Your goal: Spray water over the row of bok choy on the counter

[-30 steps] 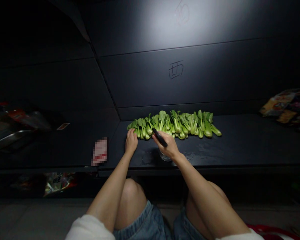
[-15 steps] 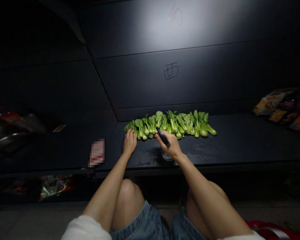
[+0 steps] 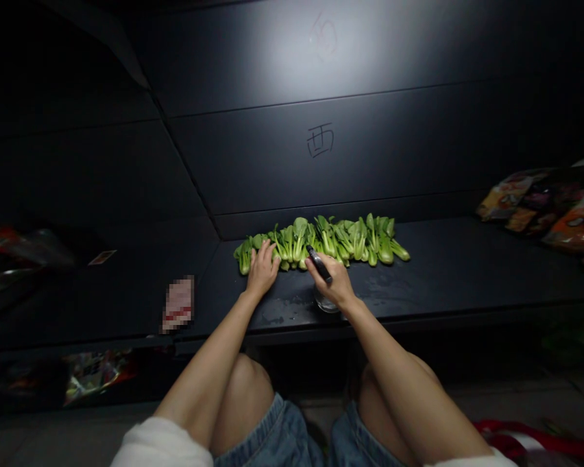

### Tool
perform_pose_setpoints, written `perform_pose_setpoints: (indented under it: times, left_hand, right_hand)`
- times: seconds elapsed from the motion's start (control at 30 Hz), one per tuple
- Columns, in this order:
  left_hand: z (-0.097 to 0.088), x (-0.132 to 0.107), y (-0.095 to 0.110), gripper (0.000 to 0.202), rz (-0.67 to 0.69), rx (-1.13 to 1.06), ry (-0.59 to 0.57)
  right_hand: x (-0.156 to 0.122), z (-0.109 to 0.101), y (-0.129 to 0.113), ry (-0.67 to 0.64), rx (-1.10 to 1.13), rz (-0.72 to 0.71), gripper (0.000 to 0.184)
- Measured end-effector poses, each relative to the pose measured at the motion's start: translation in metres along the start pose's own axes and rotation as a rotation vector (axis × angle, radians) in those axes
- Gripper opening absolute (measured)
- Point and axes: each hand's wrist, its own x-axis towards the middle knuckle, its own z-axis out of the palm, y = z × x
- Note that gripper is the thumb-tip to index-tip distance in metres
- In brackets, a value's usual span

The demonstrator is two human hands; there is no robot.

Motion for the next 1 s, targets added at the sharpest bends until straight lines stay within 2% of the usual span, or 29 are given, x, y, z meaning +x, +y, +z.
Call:
perform_pose_setpoints:
  times: [0.13,0.3,0.57,1.0]
  left_hand:
    - [0.009,0.007,0.022,0.047,0.07,0.082,-0.082]
    - [0.02,0.004,0.033,0.051,0.037,0.168,-0.155]
    - [0.026,0.005,0.041,0.052,-0.008,0.234,-0.122]
    - [0.027,0.005,0.043,0.051,-0.012,0.231,-0.112]
  right_hand:
    - [0.0,-0.003,0.008,0.038,-0.016,0.023,0.036]
    - [-0.001,-0.011,0.015,0.04,-0.047,0.046,0.036]
    - [0.001,-0.017,0.019,0.056,-0.021,0.013,0.035]
    - [0.003,-0.018,0.022,0.084,0.053,0.118,0.039]
